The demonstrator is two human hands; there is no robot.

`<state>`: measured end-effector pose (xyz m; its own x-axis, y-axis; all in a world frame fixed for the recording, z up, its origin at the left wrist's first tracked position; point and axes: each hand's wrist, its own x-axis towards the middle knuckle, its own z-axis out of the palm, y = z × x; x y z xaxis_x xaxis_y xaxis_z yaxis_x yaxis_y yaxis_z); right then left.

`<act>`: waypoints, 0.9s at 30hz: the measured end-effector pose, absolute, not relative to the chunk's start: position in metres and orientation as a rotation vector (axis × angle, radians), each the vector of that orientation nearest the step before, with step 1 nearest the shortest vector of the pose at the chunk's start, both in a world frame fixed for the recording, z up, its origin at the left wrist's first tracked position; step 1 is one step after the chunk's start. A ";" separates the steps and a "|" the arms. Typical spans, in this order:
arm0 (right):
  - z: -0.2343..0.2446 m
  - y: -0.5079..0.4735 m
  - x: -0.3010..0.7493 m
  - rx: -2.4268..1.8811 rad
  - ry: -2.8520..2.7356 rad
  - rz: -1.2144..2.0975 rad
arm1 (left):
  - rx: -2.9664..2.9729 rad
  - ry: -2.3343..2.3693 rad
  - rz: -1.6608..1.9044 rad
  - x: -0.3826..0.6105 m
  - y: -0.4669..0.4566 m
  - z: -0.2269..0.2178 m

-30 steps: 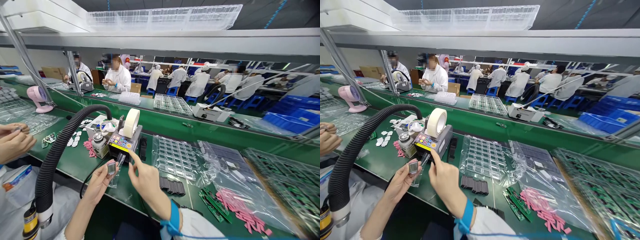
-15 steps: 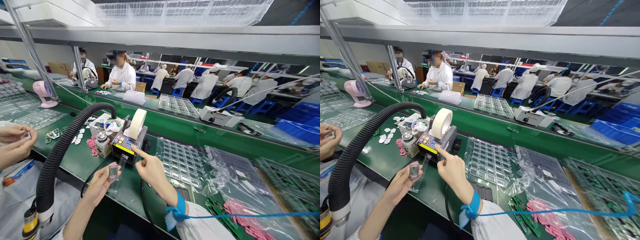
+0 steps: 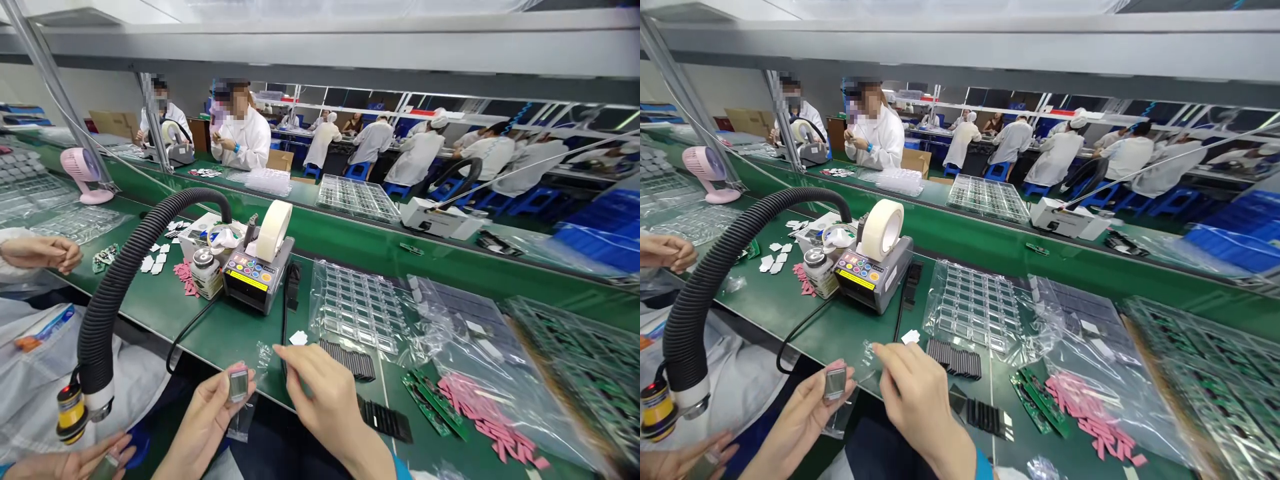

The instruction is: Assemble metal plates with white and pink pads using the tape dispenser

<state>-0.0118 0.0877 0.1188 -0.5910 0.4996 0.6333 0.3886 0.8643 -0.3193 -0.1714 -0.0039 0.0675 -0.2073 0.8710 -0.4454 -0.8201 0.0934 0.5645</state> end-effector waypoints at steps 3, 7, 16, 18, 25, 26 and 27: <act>0.101 0.072 -0.006 -0.607 -2.407 0.041 | 0.049 0.893 1.489 -0.163 -0.009 0.052; 0.073 0.061 -0.011 -0.638 -2.583 -0.096 | 0.029 0.914 1.463 -0.163 -0.009 0.044; 0.072 0.054 -0.003 -0.710 -2.543 0.135 | 0.032 0.938 1.450 -0.164 -0.013 0.049; 0.080 0.055 0.009 -0.818 -2.321 0.267 | 0.039 0.940 1.461 -0.161 -0.013 0.058; 0.086 0.029 0.034 -1.174 -1.376 1.716 | 0.095 1.003 1.445 -0.134 -0.025 0.090; 0.083 0.023 0.034 -1.143 -1.257 1.749 | 0.126 1.011 1.426 -0.128 -0.029 0.091; 0.080 0.017 0.035 -1.128 -1.175 1.720 | 0.167 1.011 1.402 -0.123 -0.033 0.090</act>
<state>0.0348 0.0172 0.0795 -0.3268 0.9121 -0.2475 -0.1013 -0.2941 -0.9504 -0.1225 -0.0328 0.0899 -0.1540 0.8616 -0.4836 -0.7309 0.2300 0.6426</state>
